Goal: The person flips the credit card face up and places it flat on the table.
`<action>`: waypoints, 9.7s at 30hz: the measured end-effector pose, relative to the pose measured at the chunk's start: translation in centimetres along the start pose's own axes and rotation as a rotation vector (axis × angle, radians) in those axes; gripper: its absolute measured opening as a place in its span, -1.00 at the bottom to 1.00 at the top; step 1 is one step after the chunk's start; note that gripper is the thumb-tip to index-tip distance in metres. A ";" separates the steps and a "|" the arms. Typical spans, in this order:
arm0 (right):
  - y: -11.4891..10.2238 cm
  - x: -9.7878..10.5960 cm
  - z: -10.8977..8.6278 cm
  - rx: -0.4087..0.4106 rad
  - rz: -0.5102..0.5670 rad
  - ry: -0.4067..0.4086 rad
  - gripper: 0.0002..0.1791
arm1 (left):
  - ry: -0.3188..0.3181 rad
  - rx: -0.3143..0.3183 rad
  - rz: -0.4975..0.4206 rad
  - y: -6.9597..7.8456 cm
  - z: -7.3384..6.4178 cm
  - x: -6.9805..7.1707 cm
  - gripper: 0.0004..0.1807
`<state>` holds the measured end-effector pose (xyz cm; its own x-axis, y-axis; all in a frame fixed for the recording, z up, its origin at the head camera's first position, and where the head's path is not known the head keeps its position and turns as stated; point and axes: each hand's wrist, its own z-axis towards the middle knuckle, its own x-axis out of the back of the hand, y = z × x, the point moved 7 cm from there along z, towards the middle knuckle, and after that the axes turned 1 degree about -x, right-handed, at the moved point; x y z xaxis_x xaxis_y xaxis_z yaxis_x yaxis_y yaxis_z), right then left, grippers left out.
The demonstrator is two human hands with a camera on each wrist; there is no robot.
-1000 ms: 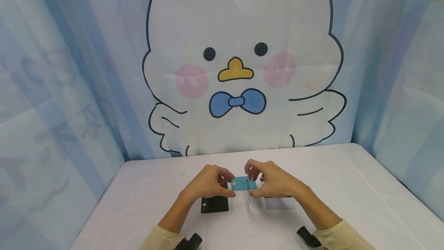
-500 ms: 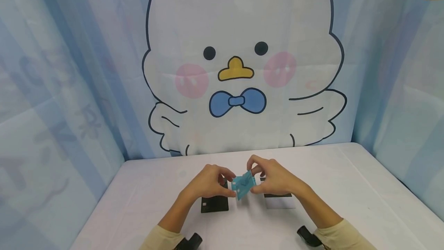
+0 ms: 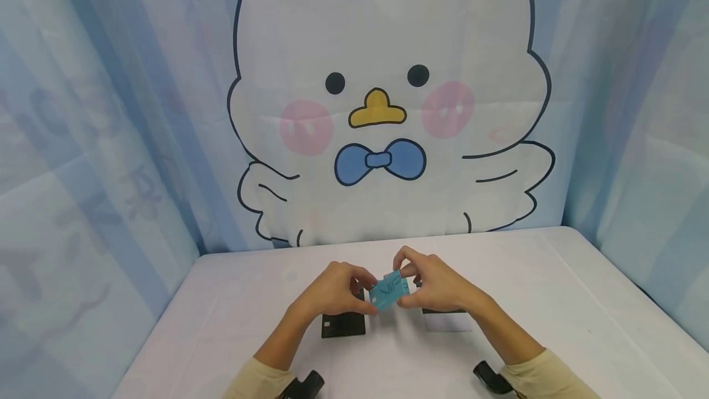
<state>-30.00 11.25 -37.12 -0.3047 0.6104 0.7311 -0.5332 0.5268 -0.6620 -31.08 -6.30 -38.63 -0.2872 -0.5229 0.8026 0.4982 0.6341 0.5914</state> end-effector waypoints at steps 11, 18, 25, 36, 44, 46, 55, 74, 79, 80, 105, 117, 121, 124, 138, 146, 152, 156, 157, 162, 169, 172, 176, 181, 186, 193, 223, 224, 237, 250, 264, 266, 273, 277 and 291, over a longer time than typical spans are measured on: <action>0.3 0.1 -0.1 -0.072 -0.041 0.007 -0.53 | 0.025 0.054 0.047 0.0 -0.1 -0.3 -0.42; 0.4 0.2 -0.1 -0.097 -0.103 0.012 -0.55 | 0.028 0.063 0.092 -0.1 0.0 -0.5 -0.45; 0.4 0.1 -0.2 -0.100 -0.142 -0.013 -0.53 | 0.029 0.052 0.119 0.1 0.0 -0.8 -0.48; 0.9 -0.8 -0.2 -0.149 -0.163 -0.102 -0.54 | 0.014 0.023 0.140 0.3 0.1 -1.4 -0.51; 1.0 -1.4 -0.4 -0.161 -0.195 -0.137 -0.53 | -0.006 0.043 0.209 0.4 0.1 -2.0 -0.51; 1.1 -1.5 -0.5 -0.167 -0.212 -0.141 -0.53 | -0.017 0.059 0.213 0.3 0.2 -2.2 -0.51; 1.3 -1.8 -0.6 -0.193 -0.271 -0.145 -0.53 | -0.030 0.096 0.215 -0.2 0.3 -2.7 -0.51; 1.9 -2.4 -0.4 -0.221 -0.265 -0.157 -0.54 | -0.039 0.091 0.233 0.1 0.1 -3.0 -0.51; 1.8 -2.3 -0.4 -0.227 -0.273 -0.155 -0.56 | -0.041 0.092 0.243 0.1 0.1 -3.3 -0.52; 1.8 -2.4 -0.4 -0.229 -0.272 -0.156 -0.56 | -0.041 0.092 0.246 0.1 0.2 -3.3 -0.52; 1.9 -2.7 -0.5 -0.235 -0.273 -0.173 -0.60 | -0.050 0.048 0.311 0.2 0.3 -3.8 -0.57; 1.8 -2.6 -0.7 -0.225 -0.291 -0.147 -0.58 | -0.062 0.079 0.312 0.3 0.3 -3.8 -0.55; 1.9 -2.7 -0.6 -0.229 -0.287 -0.152 -0.58 | -0.062 0.080 0.308 0.2 0.3 -3.8 -0.55; 1.9 -2.8 -0.6 -0.229 -0.286 -0.154 -0.58 | -0.060 0.076 0.306 0.3 0.3 -3.8 -0.56; 1.9 -2.4 -0.6 -0.251 -0.289 -0.130 -0.63 | -0.054 0.090 0.282 0.2 0.2 -3.7 -0.54; 2.4 -1.1 -0.8 -0.296 -0.274 -0.089 -0.72 | -0.021 0.079 0.278 0.5 0.4 -3.5 -0.60; 2.6 -0.2 -1.1 -0.296 -0.283 -0.060 -0.74 | -0.001 0.082 0.248 0.9 0.9 -3.6 -0.68; 2.7 0.1 -1.1 -0.282 -0.267 -0.054 -0.74 | 0.010 0.089 0.247 1.1 1.4 -3.8 -0.68; 2.7 0.2 -1.1 -0.272 -0.271 -0.053 -0.74 | 0.012 0.087 0.252 1.2 1.5 -3.9 -0.67; 2.9 1.2 -1.1 -0.261 -0.320 -0.024 -0.71 | 0.031 0.079 0.268 1.6 2.5 -3.9 -0.64; 3.9 2.0 -1.2 -0.316 -0.363 -0.011 -0.67 | 0.049 0.087 0.255 1.6 4.2 -4.0 -0.61; 4.5 2.3 -1.3 -0.338 -0.377 0.001 -0.66 | 0.042 0.081 0.237 1.8 5.0 -4.4 -0.60; 5.3 2.6 -1.4 -0.360 -0.398 0.004 -0.65 | 0.035 0.074 0.243 2.1 5.9 -4.8 -0.60; 6.3 3.2 -1.6 -0.396 -0.410 -0.017 -0.64 | 0.027 0.079 0.245 2.7 7.1 -5.1 -0.60; 7.2 3.7 -1.7 -0.437 -0.409 -0.035 -0.61 | 0.008 0.095 0.221 3.1 8.1 -5.4 -0.58; 8.6 3.7 -1.7 -0.478 -0.413 -0.053 -0.58 | -0.004 0.101 0.206 3.3 9.0 -6.2 -0.55; 9.6 3.5 -1.8 -0.499 -0.395 -0.100 -0.53 | -0.021 0.110 0.229 3.1 9.5 -7.2 -0.56; 9.6 3.5 -1.8 -0.501 -0.393 -0.100 -0.52 | -0.021 0.112 0.231 3.1 9.5 -7.2 -0.56; 9.4 3.5 -1.7 -0.510 -0.375 -0.104 -0.49 | -0.027 0.114 0.240 3.2 9.4 -7.2 -0.54; 9.6 3.6 -1.7 -0.482 -0.396 -0.099 -0.50 | -0.023 0.116 0.224 3.3 9.2 -7.2 -0.47; 9.7 3.5 -1.8 -0.487 -0.374 -0.068 -0.47 | -0.028 0.121 0.192 2.8 9.2 -7.4 -0.46; 9.6 3.6 -1.8 -0.475 -0.371 -0.060 -0.47 | -0.028 0.117 0.199 2.8 9.2 -7.4 -0.46; 9.4 3.9 -1.9 -0.463 -0.341 -0.049 -0.47 | -0.023 0.121 0.227 2.8 9.0 -7.1 -0.46; 9.4 4.0 -1.9 -0.458 -0.329 -0.049 -0.47 | -0.022 0.128 0.236 2.8 8.9 -6.9 -0.46; 9.5 4.2 -2.0 -0.407 -0.313 -0.041 -0.50 | 0.012 0.101 0.196 3.0 8.9 -6.1 -0.44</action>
<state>-34.80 19.99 -40.62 -0.2145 0.3675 0.9049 -0.2561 0.8729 -0.4152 -35.13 3.88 -41.01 -0.1832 -0.3900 0.9024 0.4589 0.7779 0.4293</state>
